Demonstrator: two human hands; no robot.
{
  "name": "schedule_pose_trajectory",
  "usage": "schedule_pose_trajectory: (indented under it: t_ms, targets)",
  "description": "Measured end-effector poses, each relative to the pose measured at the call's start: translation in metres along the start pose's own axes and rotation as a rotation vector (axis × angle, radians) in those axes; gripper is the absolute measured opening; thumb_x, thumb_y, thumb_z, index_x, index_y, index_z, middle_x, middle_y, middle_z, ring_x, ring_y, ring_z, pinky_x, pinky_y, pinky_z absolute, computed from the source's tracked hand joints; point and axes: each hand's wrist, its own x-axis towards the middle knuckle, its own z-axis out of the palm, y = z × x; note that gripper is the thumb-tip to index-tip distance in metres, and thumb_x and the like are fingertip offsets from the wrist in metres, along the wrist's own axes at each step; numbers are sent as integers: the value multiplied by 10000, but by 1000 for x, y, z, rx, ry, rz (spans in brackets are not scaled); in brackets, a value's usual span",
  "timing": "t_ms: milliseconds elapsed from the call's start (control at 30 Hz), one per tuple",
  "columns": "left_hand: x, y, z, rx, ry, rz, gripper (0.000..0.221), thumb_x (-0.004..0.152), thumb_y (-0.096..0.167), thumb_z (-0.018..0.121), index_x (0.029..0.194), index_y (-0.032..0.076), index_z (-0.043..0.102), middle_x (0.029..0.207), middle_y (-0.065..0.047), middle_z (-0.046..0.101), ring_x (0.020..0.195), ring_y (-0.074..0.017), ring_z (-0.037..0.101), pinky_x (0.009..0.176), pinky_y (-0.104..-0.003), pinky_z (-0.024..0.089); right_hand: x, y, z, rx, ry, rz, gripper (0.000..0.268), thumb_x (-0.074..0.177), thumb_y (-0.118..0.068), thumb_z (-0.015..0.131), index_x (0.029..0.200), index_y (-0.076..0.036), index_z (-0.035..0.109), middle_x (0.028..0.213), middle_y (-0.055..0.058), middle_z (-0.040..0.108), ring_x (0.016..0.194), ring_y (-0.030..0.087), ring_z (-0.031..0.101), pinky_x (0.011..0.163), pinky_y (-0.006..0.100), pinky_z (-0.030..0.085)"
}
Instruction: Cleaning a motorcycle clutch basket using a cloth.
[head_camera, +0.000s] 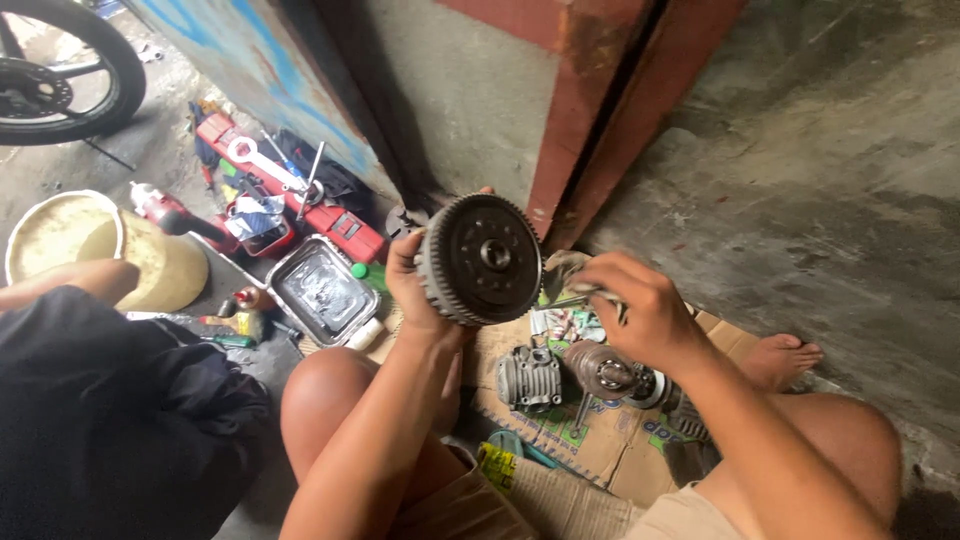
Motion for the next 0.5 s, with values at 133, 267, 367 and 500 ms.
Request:
schedule_pose_trajectory:
  t_ms: [133, 267, 367, 500]
  targets:
    - [-3, -17, 7, 10, 35, -47, 654, 686, 398, 594, 1205, 12, 689, 1136, -289, 694, 1141, -486, 618, 1140, -645, 343, -9, 10, -6, -124, 160, 20, 190, 928, -50, 686, 1105, -92, 741, 1021, 63, 693, 946, 304, 718, 853, 426, 569]
    - [8, -35, 8, 120, -82, -153, 818, 705, 393, 526, 1405, -30, 509, 1346, -334, 536, 1298, -488, 472, 1168, -609, 267, 11, 12, -5, -53, 225, -104, 222, 940, -73, 688, 1156, -55, 733, 1060, 117, 679, 967, 340, 704, 853, 463, 564]
    - [1, -53, 9, 135, 36, -202, 652, 707, 388, 562, 1176, -49, 685, 1115, -333, 678, 1085, -496, 642, 1088, -617, 401, 3, -8, 3, 4, 188, -113, 180, 913, -40, 707, 1087, -51, 749, 1010, 116, 681, 927, 314, 702, 820, 433, 569]
    - [30, -45, -46, 144, 72, -227, 585, 721, 388, 576, 1087, -48, 714, 1048, -311, 705, 999, -485, 678, 1027, -609, 463, 3, -14, 1, -55, 150, -208, 133, 917, -96, 737, 1050, -94, 753, 1021, 69, 706, 935, 287, 696, 814, 418, 551]
